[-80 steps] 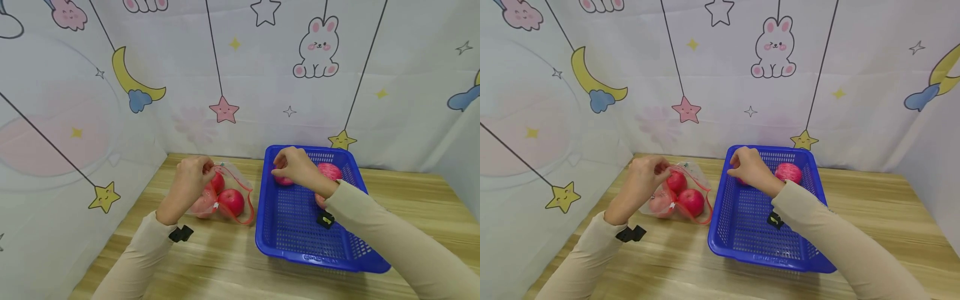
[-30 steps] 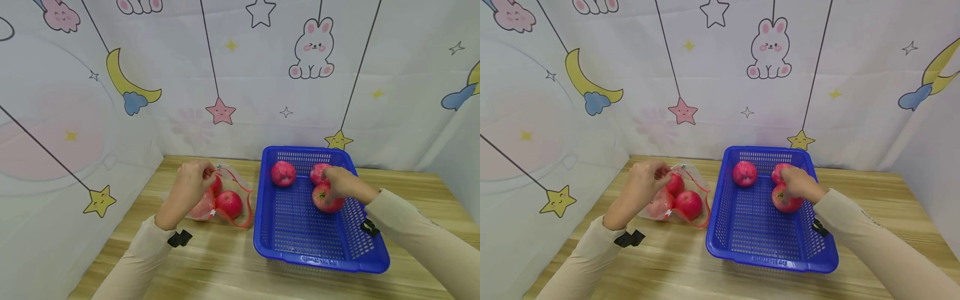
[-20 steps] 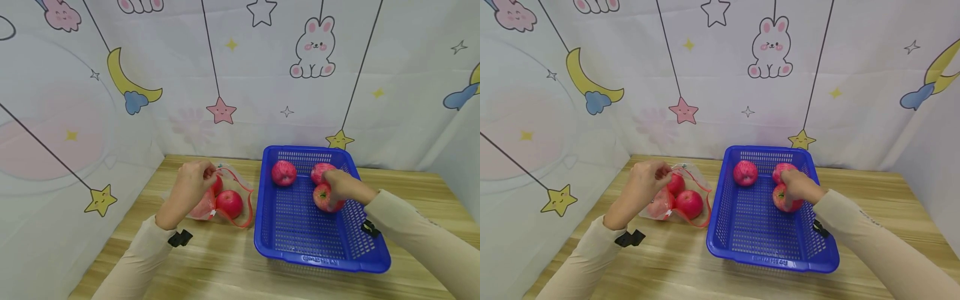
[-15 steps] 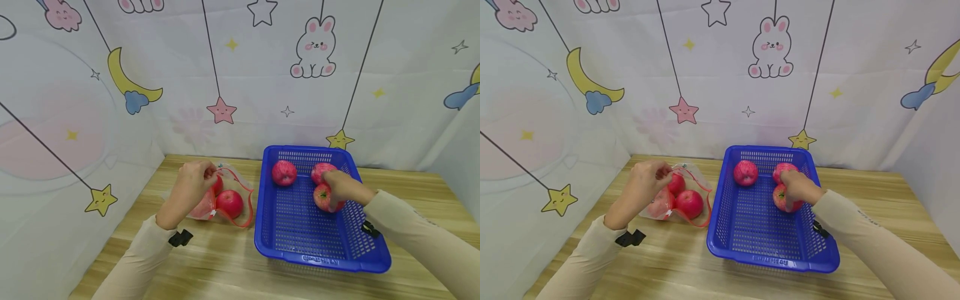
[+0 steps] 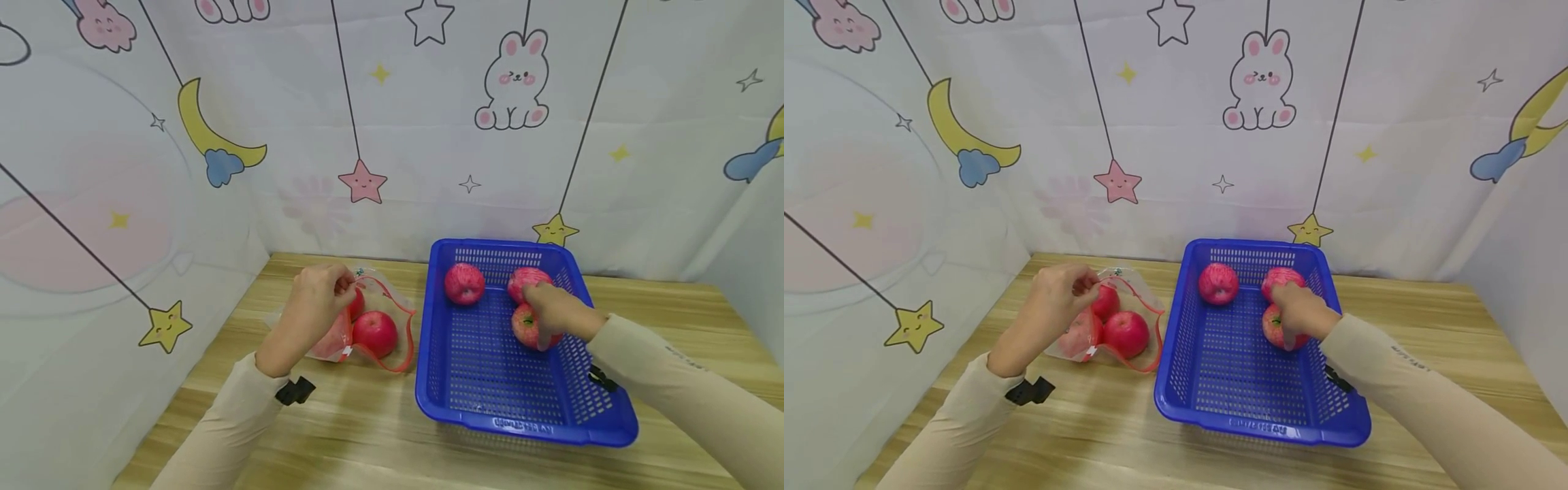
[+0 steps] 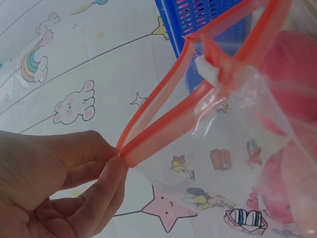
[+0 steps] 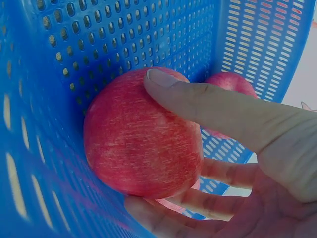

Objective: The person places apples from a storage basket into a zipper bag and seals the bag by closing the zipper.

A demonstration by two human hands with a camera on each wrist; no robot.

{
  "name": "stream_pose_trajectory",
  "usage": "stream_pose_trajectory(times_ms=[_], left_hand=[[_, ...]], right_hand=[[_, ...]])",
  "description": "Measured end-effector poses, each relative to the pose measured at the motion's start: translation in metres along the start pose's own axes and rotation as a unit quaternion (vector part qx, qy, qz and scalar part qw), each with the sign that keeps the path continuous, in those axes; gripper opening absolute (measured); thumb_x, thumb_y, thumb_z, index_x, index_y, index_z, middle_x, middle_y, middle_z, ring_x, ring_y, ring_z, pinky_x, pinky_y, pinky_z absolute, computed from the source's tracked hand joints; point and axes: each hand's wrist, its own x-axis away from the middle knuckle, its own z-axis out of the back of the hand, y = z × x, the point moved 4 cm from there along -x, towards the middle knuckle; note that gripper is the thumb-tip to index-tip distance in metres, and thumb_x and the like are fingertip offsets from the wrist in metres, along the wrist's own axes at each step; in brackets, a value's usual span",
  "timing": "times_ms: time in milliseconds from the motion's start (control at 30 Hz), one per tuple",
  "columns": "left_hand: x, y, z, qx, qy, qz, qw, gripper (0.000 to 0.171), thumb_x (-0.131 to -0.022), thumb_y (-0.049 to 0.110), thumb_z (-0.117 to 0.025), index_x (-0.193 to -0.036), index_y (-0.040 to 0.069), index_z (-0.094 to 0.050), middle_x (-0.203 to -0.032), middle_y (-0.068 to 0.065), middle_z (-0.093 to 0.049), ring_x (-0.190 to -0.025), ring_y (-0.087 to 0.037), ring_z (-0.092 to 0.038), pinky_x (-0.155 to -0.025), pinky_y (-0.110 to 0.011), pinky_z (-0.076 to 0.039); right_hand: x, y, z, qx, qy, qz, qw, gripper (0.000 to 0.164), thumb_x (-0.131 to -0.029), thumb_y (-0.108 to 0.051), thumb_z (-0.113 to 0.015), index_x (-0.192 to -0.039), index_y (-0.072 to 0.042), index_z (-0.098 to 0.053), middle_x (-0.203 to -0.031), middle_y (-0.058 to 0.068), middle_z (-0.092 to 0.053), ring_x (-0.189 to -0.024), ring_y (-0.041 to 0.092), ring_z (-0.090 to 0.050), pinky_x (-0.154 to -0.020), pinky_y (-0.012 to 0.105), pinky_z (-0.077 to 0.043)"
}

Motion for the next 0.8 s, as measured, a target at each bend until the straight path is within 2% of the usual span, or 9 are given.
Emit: stream_pose_trajectory(times_ms=[233,433,600,700,800], left_hand=[[0.0006,0.0002,-0.0006,-0.001,-0.006,0.0,1.0,0.013,-0.078,-0.008,-0.073,-0.075,0.003,-0.067,-0.066,-0.002,-0.06,-0.061,-0.015,-0.055,-0.057,-0.029,-0.05],[0.0001,0.0012,-0.0012,-0.002,-0.01,0.0,0.9999,0.011,-0.079,-0.007,-0.073,-0.075,0.003,-0.068,-0.066,-0.002,-0.061,-0.061,-0.015,-0.056,-0.058,-0.029,-0.051],[-0.0003,0.0023,-0.0007,-0.002,-0.012,0.0,0.9999,0.01,-0.08,-0.006,-0.072,-0.076,0.003,-0.068,-0.067,-0.002,-0.061,-0.061,-0.014,-0.056,-0.058,-0.029,-0.051],[-0.0003,0.002,-0.0008,-0.001,-0.01,-0.002,0.9999,0.011,-0.079,-0.006,-0.073,-0.076,0.003,-0.068,-0.067,-0.002,-0.061,-0.061,-0.015,-0.056,-0.058,-0.03,-0.051],[0.0,0.0013,-0.0011,-0.001,-0.007,-0.003,1.0,0.011,-0.078,-0.007,-0.073,-0.076,0.003,-0.068,-0.066,-0.002,-0.06,-0.061,-0.015,-0.056,-0.057,-0.03,-0.05]], right_hand=[[-0.0001,-0.0015,-0.0019,0.01,0.003,0.016,1.0,0.06,-0.051,-0.002,-0.095,-0.096,0.003,-0.056,-0.094,0.019,-0.061,-0.087,0.038,-0.061,-0.078,0.052,-0.054],[0.0003,-0.0032,-0.0004,0.009,-0.001,0.016,1.0,0.054,-0.053,-0.003,-0.095,-0.093,0.002,-0.058,-0.09,0.014,-0.061,-0.081,0.032,-0.06,-0.074,0.049,-0.056],[0.0002,-0.0046,0.0009,0.014,0.02,0.028,0.999,0.037,-0.061,-0.006,-0.085,-0.087,-0.001,-0.059,-0.08,0.008,-0.057,-0.07,0.025,-0.054,-0.065,0.041,-0.055],[-0.0008,-0.0043,0.0004,0.006,0.026,0.019,0.999,0.031,-0.062,-0.01,-0.08,-0.082,-0.004,-0.057,-0.075,0.005,-0.053,-0.066,0.023,-0.051,-0.06,0.037,-0.052],[-0.002,-0.003,-0.0009,-0.001,0.023,0.001,1.0,0.035,-0.06,-0.014,-0.082,-0.081,-0.006,-0.056,-0.075,0.005,-0.053,-0.067,0.022,-0.052,-0.06,0.036,-0.052]])
